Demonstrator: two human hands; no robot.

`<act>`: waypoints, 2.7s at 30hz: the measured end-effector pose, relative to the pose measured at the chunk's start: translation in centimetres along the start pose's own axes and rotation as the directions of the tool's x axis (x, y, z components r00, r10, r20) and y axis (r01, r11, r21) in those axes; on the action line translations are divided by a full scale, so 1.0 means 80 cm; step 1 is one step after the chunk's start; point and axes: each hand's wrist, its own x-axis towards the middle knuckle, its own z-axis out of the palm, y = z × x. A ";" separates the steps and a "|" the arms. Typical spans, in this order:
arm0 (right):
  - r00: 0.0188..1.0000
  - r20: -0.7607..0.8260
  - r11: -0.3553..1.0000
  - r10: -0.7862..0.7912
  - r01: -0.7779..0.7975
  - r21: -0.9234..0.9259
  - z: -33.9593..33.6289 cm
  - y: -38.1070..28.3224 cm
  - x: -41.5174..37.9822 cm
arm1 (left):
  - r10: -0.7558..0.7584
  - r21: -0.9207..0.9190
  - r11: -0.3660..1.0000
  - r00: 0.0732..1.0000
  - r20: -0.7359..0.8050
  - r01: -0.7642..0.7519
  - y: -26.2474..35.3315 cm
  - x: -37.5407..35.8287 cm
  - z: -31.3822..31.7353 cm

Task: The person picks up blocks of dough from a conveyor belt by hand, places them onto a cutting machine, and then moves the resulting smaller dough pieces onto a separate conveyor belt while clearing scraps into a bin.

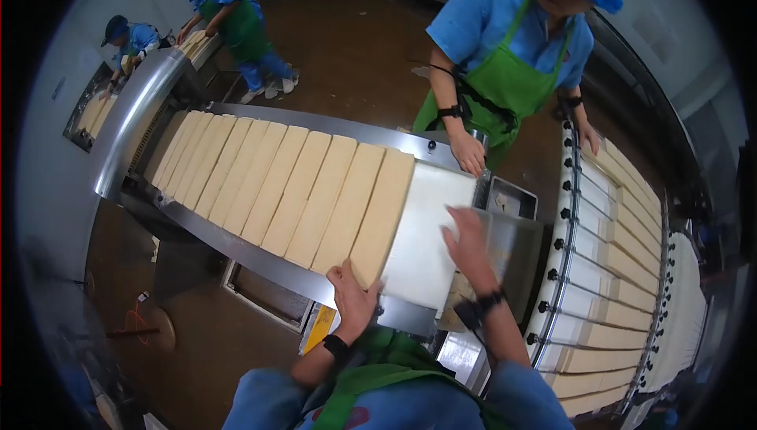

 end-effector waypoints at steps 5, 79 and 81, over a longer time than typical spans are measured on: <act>0.992 0.090 0.989 -0.090 0.100 -0.105 0.122 0.003 0.160 | -0.031 -0.059 0.997 0.989 0.141 0.040 -0.003 0.006 -0.005; 0.275 -0.617 0.222 0.738 -0.961 -0.163 -0.405 0.398 -0.311 | 0.612 0.030 0.477 0.356 0.707 -0.878 0.520 -0.104 0.363; 0.244 -0.542 0.199 0.804 -0.970 -0.140 -0.415 0.395 -0.309 | 0.612 0.003 0.476 0.334 0.717 -0.879 0.517 -0.098 0.368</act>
